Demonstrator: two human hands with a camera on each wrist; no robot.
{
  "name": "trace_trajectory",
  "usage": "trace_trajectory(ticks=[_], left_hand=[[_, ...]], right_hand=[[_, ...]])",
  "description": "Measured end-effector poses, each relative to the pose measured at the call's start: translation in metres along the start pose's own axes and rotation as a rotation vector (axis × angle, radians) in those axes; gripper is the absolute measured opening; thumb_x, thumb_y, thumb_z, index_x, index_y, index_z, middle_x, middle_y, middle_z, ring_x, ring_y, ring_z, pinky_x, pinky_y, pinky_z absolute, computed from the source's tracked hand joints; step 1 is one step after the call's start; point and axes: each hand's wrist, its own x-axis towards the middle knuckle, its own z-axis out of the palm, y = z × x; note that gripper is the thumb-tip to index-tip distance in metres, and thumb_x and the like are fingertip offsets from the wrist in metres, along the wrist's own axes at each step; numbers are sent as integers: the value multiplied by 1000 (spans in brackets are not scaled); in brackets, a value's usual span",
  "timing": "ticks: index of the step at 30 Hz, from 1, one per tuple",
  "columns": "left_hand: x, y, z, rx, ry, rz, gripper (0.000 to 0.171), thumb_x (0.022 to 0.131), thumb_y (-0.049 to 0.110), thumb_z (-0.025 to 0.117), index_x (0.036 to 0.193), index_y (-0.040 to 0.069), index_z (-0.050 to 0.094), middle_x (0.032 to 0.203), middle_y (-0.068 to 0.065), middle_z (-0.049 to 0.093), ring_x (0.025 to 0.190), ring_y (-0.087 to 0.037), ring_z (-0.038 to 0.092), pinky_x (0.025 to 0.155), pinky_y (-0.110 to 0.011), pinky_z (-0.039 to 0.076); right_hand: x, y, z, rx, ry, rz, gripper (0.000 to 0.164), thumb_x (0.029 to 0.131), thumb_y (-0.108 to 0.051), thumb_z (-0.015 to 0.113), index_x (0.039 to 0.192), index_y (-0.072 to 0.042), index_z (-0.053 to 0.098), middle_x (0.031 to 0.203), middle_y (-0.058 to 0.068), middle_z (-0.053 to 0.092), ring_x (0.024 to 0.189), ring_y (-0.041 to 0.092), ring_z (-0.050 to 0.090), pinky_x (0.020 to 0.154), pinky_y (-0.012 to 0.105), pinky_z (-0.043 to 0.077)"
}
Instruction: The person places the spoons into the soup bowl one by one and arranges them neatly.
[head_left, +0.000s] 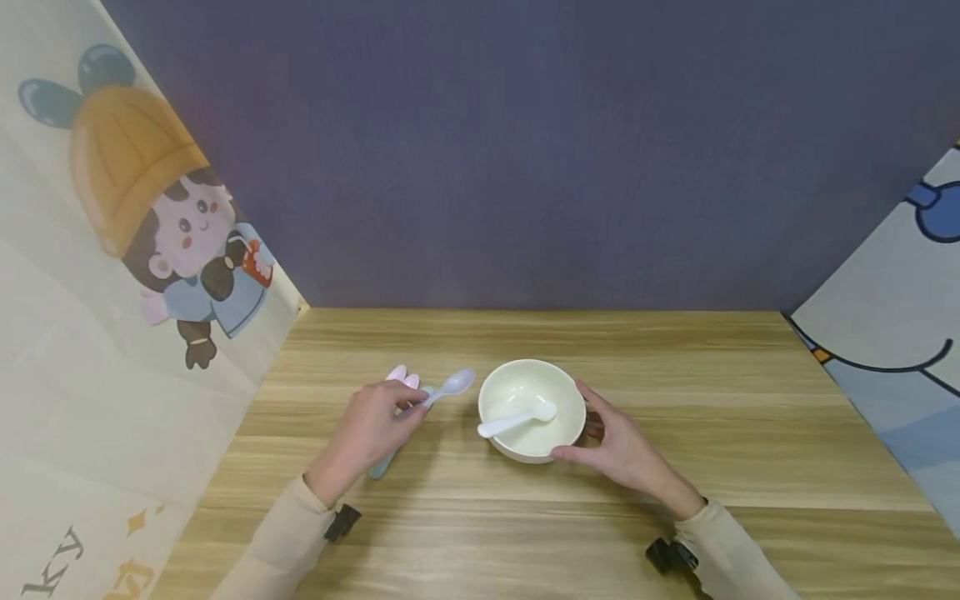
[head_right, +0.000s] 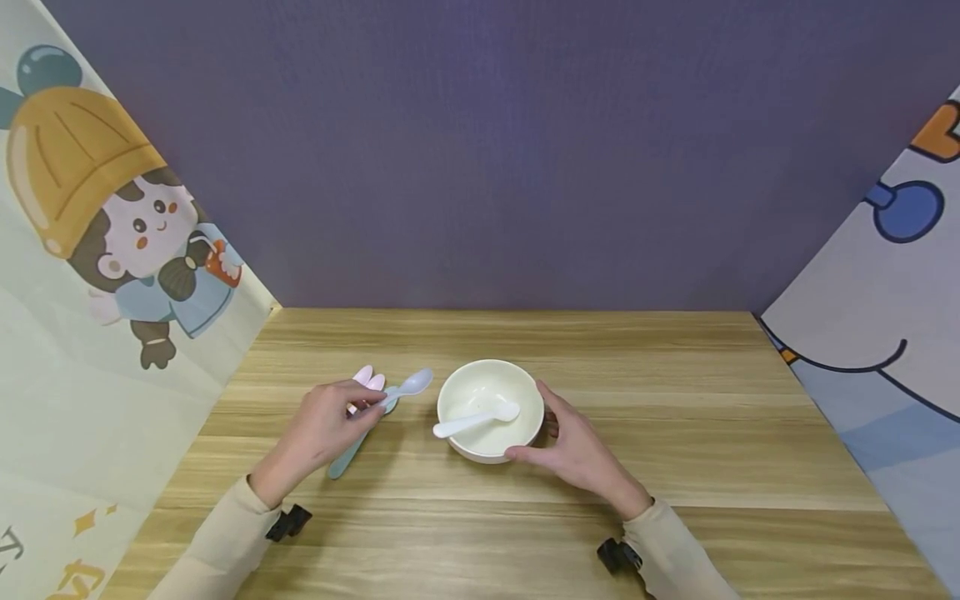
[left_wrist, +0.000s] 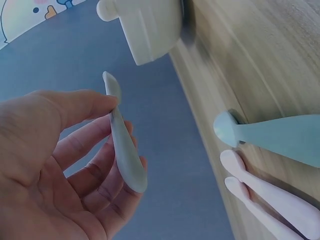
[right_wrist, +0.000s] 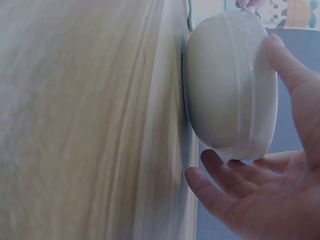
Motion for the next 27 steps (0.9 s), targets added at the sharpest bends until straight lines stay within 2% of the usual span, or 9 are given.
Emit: trace_trajectory(ticks=[14,22,27], left_hand=[[2,8,5,-20,-18,8,15,91,14,81,105,12,85,98,-3,82,81,-12,76,65,-26,56],[4,12,7,-10,-7,22,14,90,12,82,103,13,86,92,-1,80,75,-9,69,59,-23,49],[6,15,6,-1,-24,35,14,91,14,81,104,13,86,90,2,78,76,-9,67,62,-23,50]], right_hand=[[0,-2,0,-14,1,3,119,78,-35,97,165,5,28,162,29,46,129,43,66,104,41,58],[0,-1,0,-10,1,2,119,78,-35,97,165,6,27,161,30,46,129,43,67,104,40,58],[0,-2,2,-1,4,4,119,77,-34,97,165,5,26,162,31,45,129,43,67,103,39,59]])
